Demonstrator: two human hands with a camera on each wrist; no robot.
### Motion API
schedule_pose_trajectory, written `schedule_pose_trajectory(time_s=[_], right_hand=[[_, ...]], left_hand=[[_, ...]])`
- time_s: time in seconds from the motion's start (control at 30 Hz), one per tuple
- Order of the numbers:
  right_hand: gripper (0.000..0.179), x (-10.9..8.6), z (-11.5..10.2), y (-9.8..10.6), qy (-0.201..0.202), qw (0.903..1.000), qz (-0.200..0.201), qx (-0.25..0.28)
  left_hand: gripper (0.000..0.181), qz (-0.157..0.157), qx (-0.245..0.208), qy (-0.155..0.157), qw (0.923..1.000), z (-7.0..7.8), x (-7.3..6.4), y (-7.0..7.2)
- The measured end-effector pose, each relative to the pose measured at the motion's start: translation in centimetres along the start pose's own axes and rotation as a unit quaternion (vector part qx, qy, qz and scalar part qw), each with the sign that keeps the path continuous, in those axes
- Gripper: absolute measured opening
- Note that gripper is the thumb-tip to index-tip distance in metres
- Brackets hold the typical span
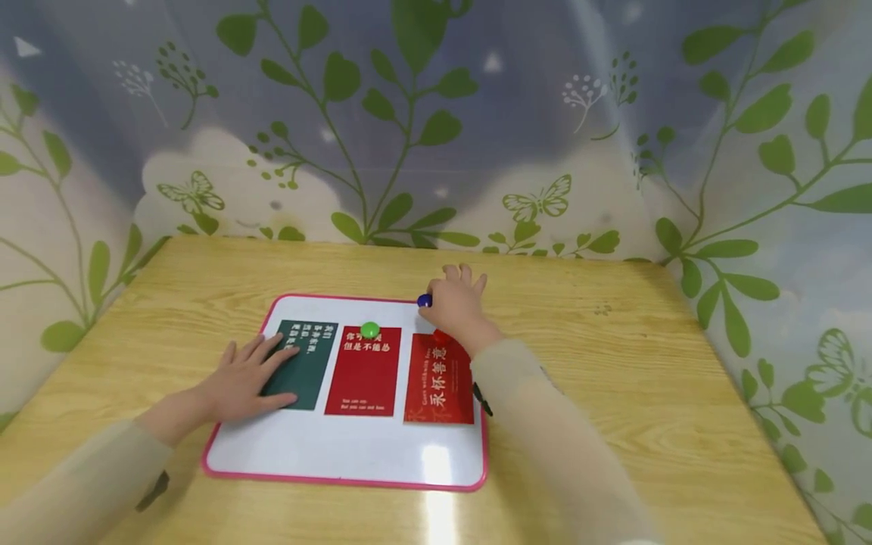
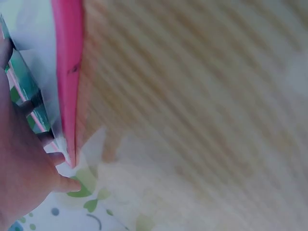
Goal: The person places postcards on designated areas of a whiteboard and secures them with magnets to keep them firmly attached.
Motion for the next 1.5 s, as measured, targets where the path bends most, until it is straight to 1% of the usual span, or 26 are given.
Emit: schedule_pose_trajectory(time_s=[0.27,0.4,0.5,0.6,0.73,0.9,1.0,1.07,1.2,1.33,1.5], right_hand=[[0.033,0.7,-3.6,-0.6,0.026,0.9997,0.0,-0.002],[0.033,1.2,-5.3,-1.1,0.037,0.9993,-0.008,-0.009],[0.034,1.8,-6.6,-1.6,0.048,0.9987,-0.013,-0.014],[0.036,2.3,-8.0,-1.9,0.058,0.998,-0.015,-0.018],[0.039,2.8,-10.0,-2.2,0.075,0.9964,-0.02,-0.035],[0.038,3.2,-12.6,-3.1,0.113,0.991,-0.027,-0.066],[0.038,3.3,-13.9,-3.9,0.127,0.9878,-0.031,-0.084],[0.038,3.3,-14.5,-4.5,0.131,0.9861,-0.036,-0.095],[0.039,3.4,-15.3,-5.6,0.137,0.9847,-0.049,-0.095],[0.039,3.4,-15.7,-6.2,0.135,0.9849,-0.054,-0.093],[0.039,3.5,-16.1,-6.8,0.137,0.9844,-0.055,-0.096]], left_hand=[[0.084,0.011,-0.029,-0.001,0.9995,-0.4,-0.7,0.0],[0.082,0.025,-0.016,-0.008,0.9995,-1.0,-1.2,-0.3],[0.079,0.032,-0.003,-0.018,0.9993,-1.1,-1.7,-0.5],[0.078,0.028,0.004,-0.018,0.9994,-1.1,-1.9,-0.5],[0.077,0.018,0.007,-0.011,0.9998,-1.1,-1.9,-0.5],[0.076,0.016,0.015,-0.013,0.9997,-1.3,-1.8,-0.5],[0.075,0.017,0.021,-0.017,0.9995,-1.4,-1.9,-0.5],[0.074,0.018,0.022,-0.023,0.9993,-1.4,-1.8,-0.6],[0.074,0.013,0.021,-0.026,0.9993,-1.4,-1.6,-0.8],[0.074,0.009,0.024,-0.034,0.9991,-1.1,-1.4,-0.6],[0.073,0.004,0.034,-0.032,0.9989,-0.9,-1.5,-0.3]])
Point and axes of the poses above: each hand's wrist, its own x-axis towards the middle knuckle, its own y-axis out of the back of the hand, z = x × y, the point moved 3 cm from there along x, towards the middle knuckle, and after that the axes turned 2 degrees about -z, right-handed, at the moved point
